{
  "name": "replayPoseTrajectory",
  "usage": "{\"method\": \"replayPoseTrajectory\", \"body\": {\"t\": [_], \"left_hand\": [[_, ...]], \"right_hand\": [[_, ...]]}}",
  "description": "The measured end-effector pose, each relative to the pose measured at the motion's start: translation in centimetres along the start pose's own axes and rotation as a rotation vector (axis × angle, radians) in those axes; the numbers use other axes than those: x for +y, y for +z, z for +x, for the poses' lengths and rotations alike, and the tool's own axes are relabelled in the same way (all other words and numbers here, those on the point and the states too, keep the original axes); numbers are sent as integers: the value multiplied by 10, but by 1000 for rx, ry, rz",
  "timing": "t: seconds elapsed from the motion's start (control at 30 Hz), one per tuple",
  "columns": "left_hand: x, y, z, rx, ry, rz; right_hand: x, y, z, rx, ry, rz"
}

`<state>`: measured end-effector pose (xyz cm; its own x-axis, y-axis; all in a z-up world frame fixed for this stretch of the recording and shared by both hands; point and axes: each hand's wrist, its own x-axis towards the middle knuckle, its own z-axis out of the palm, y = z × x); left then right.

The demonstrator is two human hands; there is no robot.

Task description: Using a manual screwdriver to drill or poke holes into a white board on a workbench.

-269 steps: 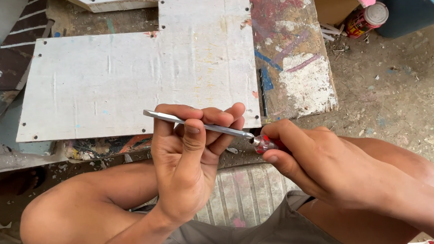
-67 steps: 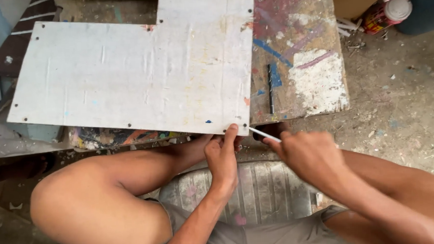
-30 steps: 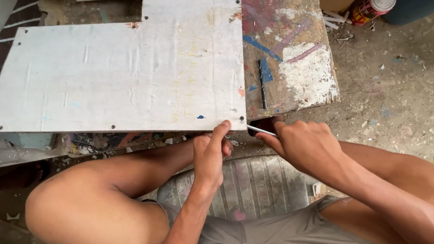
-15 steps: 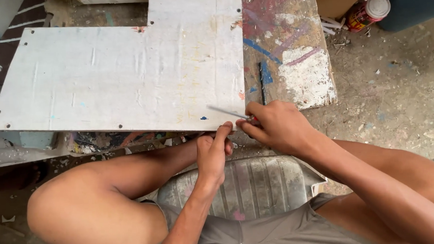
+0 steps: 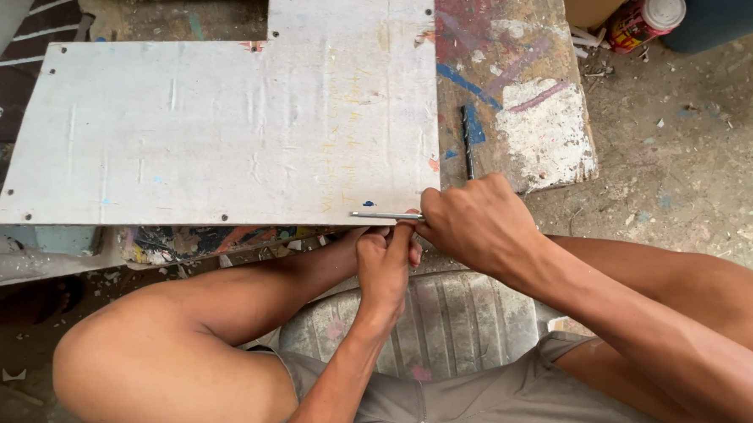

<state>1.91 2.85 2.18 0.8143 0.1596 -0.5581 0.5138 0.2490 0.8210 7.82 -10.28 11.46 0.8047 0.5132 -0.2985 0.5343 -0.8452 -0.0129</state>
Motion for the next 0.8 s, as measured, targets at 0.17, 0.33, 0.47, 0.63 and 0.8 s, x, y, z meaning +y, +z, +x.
{"method": "replayPoseTrajectory", "body": {"t": [0.17, 0.33, 0.47, 0.63, 0.8], "left_hand": [[18, 1, -9, -11, -22, 53], [23, 2, -11, -36, -50, 125], [14, 3, -15, -73, -159, 79], [13, 8, -19, -128, -242, -35], [10, 8, -14, -156, -220, -171]], "right_hand": [[3, -72, -9, -80, 301, 260], [76, -80, -29, 521, 210, 589], [100, -27, -15, 135, 568, 525], [93, -1, -20, 107, 573, 782], [118, 42, -20, -56, 561, 634]]}}
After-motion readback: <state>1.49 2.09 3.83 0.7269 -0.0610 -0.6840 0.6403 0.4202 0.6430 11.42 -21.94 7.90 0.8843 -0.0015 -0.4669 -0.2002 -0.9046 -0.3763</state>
